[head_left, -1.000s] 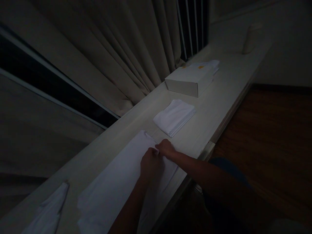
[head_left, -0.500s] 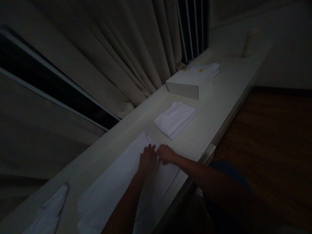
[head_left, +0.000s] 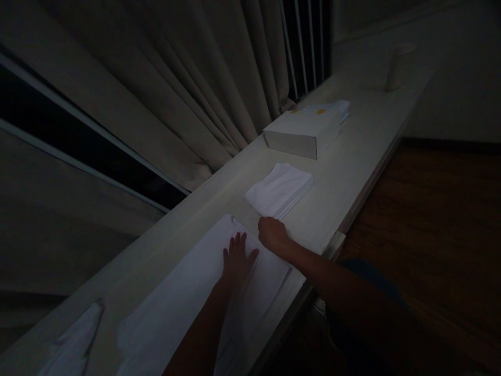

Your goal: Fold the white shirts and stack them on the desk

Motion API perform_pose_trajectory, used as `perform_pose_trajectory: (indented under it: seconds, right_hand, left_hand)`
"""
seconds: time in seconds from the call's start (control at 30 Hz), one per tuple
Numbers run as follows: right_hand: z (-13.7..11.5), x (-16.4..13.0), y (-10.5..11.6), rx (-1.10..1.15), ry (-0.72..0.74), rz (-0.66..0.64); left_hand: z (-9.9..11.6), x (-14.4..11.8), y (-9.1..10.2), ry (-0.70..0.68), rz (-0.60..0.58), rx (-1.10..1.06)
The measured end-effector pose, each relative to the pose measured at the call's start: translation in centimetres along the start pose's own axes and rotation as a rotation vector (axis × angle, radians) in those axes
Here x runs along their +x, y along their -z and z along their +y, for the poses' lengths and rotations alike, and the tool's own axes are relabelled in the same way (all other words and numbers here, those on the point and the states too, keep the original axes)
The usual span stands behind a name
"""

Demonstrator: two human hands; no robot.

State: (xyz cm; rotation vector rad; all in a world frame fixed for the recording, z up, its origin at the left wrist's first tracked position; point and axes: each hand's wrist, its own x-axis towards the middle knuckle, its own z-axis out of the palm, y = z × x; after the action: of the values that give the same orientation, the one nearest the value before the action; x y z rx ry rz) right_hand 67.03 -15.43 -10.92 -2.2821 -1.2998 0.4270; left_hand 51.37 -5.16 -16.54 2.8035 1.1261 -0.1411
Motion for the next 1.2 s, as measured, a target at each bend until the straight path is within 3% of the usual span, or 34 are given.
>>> perform_pose_trajectory:
  seconds: [0.1, 0.17, 0.23, 0.47, 0.67, 0.9, 1.2]
  right_hand:
    - [-0.3, -0.9, -1.3, -0.114, 0.289, 0.083]
    - [-0.5, -1.6, -2.7, -0.175, 0.477, 0.071]
    - [-0.5, -2.1, -3.9, -0.220, 0.550, 0.055]
    - [-0.1, -2.3, -4.7, -0.278, 0.569, 0.069]
    - [-0.5, -1.9, -5.0, -0.281, 0.537, 0.055]
    - [-0.1, -1.6, -5.0, -0.268, 0.583, 0.041]
    - [-0.3, -1.6, -4.5, -0.242, 0.577, 0.025]
  left_hand:
    - [-0.6, 0.2, -0.4, -0.028, 0.034, 0.019]
    - [-1.4, 0.6, -0.2, -0.077, 0.046, 0.014]
    - [-2.4, 1.3, 0.5, -0.148, 0.071, -0.015]
    - [-5.8, 5.0, 3.7, -0.167, 0.209, -0.021]
    - [-6.9, 9.9, 6.4, -0.217, 0.204, 0.303]
    - [-7.1, 13.4, 6.0, -0.186, 0.058, 0.463]
    - [-6.9, 15.6, 6.1, -0.408, 0.061, 0.569]
